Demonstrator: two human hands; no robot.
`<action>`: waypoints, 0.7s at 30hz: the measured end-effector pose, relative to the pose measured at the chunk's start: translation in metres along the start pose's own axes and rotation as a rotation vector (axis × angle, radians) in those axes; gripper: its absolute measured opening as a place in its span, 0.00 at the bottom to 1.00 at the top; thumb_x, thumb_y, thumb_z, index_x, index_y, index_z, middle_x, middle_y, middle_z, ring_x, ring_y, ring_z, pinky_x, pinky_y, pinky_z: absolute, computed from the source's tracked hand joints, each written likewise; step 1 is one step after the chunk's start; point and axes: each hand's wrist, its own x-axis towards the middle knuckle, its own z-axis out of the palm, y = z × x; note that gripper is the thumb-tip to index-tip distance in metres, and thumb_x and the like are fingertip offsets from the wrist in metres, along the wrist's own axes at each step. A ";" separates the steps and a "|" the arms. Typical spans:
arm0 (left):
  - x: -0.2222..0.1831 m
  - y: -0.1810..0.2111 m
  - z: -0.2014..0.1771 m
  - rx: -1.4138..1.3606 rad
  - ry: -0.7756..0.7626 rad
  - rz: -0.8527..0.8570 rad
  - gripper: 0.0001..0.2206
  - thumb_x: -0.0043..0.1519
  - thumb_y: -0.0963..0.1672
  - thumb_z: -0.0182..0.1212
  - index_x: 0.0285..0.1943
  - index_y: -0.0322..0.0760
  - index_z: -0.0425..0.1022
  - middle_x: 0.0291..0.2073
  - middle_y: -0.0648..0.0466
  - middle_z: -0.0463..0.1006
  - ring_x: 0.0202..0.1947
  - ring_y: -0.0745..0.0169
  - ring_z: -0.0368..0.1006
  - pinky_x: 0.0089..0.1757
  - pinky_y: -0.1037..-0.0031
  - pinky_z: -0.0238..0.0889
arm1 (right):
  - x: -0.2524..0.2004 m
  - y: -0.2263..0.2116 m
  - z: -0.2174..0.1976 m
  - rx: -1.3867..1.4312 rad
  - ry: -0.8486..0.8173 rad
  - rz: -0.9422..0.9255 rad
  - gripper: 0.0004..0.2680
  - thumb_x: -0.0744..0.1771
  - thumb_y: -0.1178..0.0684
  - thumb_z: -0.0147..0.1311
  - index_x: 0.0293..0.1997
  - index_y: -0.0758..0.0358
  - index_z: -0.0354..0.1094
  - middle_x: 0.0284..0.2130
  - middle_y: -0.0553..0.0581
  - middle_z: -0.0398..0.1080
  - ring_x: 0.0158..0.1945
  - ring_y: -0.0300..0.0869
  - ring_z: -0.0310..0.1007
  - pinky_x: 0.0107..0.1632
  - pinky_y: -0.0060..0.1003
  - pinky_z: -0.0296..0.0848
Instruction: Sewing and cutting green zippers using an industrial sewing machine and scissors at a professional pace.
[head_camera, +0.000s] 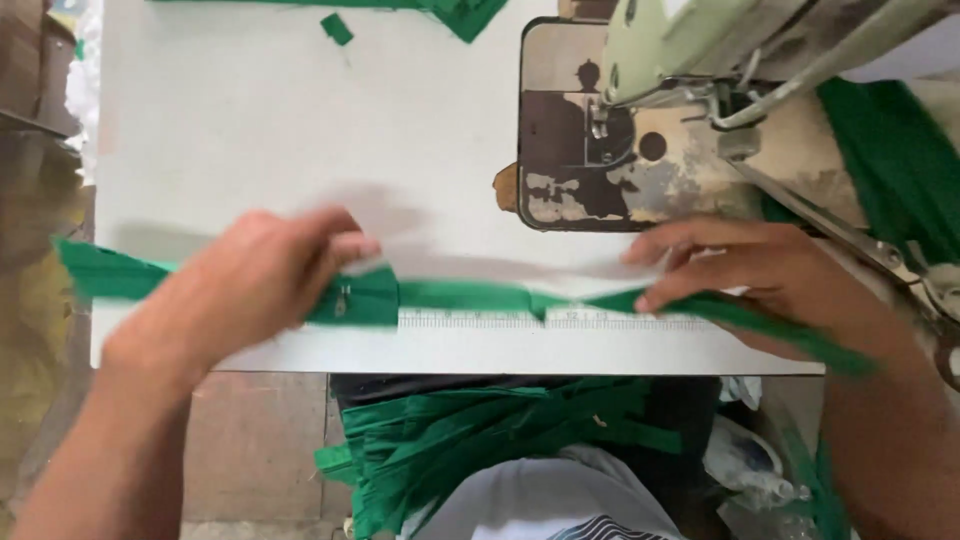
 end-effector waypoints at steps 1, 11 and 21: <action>0.008 0.015 -0.016 0.127 -0.089 -0.240 0.16 0.63 0.51 0.40 0.44 0.37 0.67 0.28 0.44 0.78 0.23 0.51 0.73 0.28 0.64 0.66 | -0.002 0.006 0.000 -0.171 0.007 0.027 0.14 0.60 0.66 0.49 0.43 0.49 0.70 0.51 0.53 0.63 0.43 0.44 0.72 0.43 0.40 0.70; 0.020 0.025 0.078 0.514 0.514 0.949 0.16 0.57 0.40 0.59 0.55 0.32 0.68 0.54 0.48 0.69 0.51 0.57 0.65 0.48 0.70 0.62 | -0.022 0.003 0.007 -0.771 0.077 -0.022 0.13 0.60 0.51 0.57 0.46 0.36 0.64 0.48 0.49 0.65 0.47 0.51 0.63 0.42 0.42 0.65; 0.015 0.054 0.096 0.510 0.571 0.854 0.22 0.65 0.51 0.39 0.56 0.26 0.64 0.48 0.42 0.71 0.45 0.54 0.62 0.39 0.70 0.60 | -0.009 -0.036 0.036 -0.923 0.354 0.108 0.10 0.64 0.69 0.43 0.47 0.68 0.63 0.53 0.66 0.63 0.56 0.54 0.63 0.62 0.50 0.61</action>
